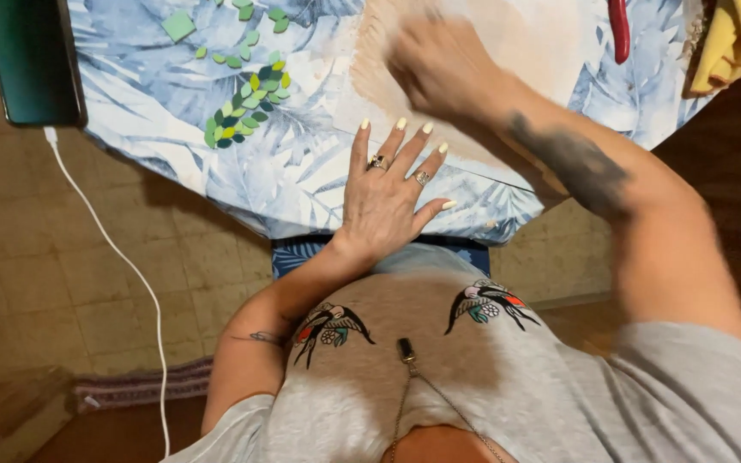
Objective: Sanding the edges of small green mosaic tiles by rubbing them against a sheet of sandpaper on a table.
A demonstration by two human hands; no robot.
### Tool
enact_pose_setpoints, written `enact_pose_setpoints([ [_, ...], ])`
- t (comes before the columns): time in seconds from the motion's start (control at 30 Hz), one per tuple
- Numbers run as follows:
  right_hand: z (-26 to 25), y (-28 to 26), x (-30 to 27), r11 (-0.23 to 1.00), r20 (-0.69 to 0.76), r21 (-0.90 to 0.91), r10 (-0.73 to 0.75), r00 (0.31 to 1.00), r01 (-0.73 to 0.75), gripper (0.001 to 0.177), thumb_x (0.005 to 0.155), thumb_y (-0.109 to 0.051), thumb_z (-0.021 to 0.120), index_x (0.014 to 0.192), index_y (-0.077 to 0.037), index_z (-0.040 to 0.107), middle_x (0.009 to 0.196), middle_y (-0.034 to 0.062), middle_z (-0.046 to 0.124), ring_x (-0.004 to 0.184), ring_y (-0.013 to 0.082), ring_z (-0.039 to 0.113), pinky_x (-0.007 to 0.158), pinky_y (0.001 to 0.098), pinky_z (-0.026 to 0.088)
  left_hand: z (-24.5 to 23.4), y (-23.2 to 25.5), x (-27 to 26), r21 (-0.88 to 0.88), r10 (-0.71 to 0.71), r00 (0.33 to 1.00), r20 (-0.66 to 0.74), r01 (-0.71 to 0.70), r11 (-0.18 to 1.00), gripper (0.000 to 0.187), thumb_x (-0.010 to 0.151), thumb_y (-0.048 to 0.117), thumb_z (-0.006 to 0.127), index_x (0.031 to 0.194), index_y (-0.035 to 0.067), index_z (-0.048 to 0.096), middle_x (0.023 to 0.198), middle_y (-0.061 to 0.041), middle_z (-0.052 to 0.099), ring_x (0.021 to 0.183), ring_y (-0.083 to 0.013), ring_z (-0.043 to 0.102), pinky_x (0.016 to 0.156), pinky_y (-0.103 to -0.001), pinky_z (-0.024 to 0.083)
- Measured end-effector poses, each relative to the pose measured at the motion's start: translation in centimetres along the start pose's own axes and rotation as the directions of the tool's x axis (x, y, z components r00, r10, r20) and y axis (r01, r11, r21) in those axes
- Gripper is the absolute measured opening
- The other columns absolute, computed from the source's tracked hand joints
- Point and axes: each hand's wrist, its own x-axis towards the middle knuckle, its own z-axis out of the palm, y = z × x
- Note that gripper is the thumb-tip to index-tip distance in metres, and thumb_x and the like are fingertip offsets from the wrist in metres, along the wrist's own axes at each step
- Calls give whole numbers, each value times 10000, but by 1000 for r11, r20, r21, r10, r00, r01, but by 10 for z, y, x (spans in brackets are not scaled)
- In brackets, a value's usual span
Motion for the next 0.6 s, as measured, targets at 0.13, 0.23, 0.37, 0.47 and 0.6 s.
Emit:
enact_pose_setpoints([
  [0.13,7,10,26,995,-72,2,-95,993,96,222,771,-17,516,611,-51,366,596,94,404,473,257,350,433,346,218,-4,1,1,-10,3,1000,-23,-3,1000,503,783,523,525,1148,178,554,1219,-66,489,1148,-289,423,1002,-529,138],
  [0.23,-25,-10,-19,1000,127,-10,30,991,-29,104,819,-89,411,725,-67,449,693,107,468,546,277,410,395,378,295,-4,0,1,-16,3,1000,-12,-3,1000,513,769,519,538,1150,176,551,1189,-63,505,1139,-280,421,998,-527,140],
  [0.37,-30,6,-140,994,286,-105,5,958,26,69,753,-181,474,803,-134,465,709,30,453,575,191,477,463,306,393,0,-1,-1,-68,5,999,-31,-7,998,488,796,502,503,1146,163,532,1203,-87,479,1133,-293,426,996,-546,105],
  [0.47,-41,27,-174,954,167,-299,40,985,12,75,741,-207,510,805,-173,488,693,10,435,533,178,491,510,292,416,1,2,1,-128,8,997,-78,-18,992,447,793,440,523,1117,132,544,1153,-115,502,1110,-308,442,997,-567,54],
  [0.6,-26,9,-156,871,-90,367,383,920,-327,130,905,-160,489,817,-74,531,640,45,393,545,266,450,527,318,375,1,7,7,-197,-41,968,-249,-10,980,372,780,321,569,1073,91,553,1003,-98,572,1023,-308,516,989,-585,87],
])
